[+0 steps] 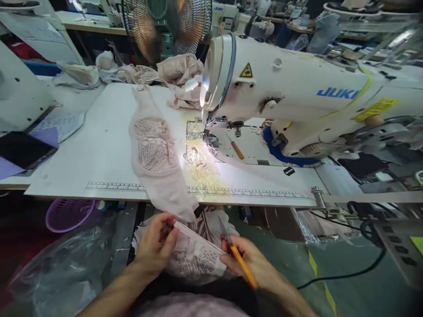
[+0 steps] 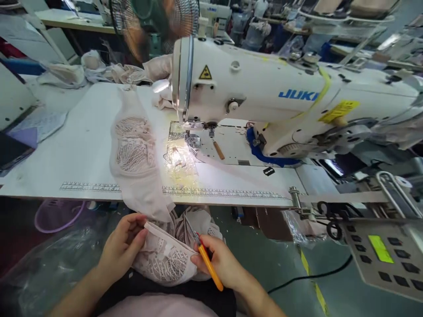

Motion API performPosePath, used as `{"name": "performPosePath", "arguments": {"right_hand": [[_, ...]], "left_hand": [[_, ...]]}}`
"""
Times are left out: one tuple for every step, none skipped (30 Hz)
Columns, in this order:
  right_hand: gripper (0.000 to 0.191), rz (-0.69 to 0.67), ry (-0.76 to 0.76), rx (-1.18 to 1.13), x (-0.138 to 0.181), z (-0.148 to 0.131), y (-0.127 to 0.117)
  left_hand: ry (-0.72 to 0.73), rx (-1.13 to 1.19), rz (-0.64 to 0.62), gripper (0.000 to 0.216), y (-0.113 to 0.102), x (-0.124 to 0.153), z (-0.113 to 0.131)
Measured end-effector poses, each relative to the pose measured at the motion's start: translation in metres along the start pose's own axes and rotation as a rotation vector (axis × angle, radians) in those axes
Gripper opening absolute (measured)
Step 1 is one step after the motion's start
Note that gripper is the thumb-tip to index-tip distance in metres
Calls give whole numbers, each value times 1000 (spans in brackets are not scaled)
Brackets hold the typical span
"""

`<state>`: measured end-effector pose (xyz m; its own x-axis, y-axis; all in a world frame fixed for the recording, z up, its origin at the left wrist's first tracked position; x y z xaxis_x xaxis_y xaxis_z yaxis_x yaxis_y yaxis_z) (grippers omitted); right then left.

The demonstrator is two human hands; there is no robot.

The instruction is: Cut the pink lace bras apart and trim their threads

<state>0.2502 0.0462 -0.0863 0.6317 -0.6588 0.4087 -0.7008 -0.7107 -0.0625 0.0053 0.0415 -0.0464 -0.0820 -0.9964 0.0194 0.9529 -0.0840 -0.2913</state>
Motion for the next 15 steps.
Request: {"name": "performPosePath", "arguments": {"right_hand": [[35,-6,22,-48,1,5,1],[37,-15,39,-90,2,8,2],[39,-25,50,-119,3,10,3],[40,-29,54,-132,3,12,4],[42,-34,53,-129,4,12,4],[42,-33,50,-114,4,12,4],[43,-31,47,-95,4,12,3],[43,-28,51,-81,4,12,2],[44,-25,57,-74,5,13,2],[44,-25,63,-70,5,13,1],[44,-26,67,-62,6,12,1],[44,-26,67,-47,6,11,1],[43,-29,64,-27,7,10,1],[41,-26,59,-1,7,8,1],[39,-24,51,29,8,6,1]], "left_hand": [[10,41,-6,22,3,0,2],[19,80,-2,22,5,0,4],[25,112,10,24,7,0,6],[28,137,25,27,8,1,7],[31,155,46,29,10,1,7],[35,162,69,30,10,1,7],[36,158,89,29,11,1,7],[33,145,98,25,12,1,7],[22,134,101,18,12,0,7],[3,133,97,12,13,0,7],[-29,148,89,8,13,-1,6],[-73,176,77,7,13,-2,5],[-121,209,64,9,13,-2,4],[-169,242,46,12,13,-3,3],[-211,268,23,15,13,-4,3]]}}
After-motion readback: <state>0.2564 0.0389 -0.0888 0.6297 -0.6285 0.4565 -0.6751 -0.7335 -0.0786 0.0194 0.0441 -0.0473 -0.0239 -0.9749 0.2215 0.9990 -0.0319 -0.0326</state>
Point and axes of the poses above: each hand's wrist, its own x-axis away from the middle knuckle, its own y-axis out of the palm, z = x × y, the point moved 7 cm from there along -x, towards the middle knuckle, and after that the axes turned 10 degrees about -z, right-handed, at the moved point
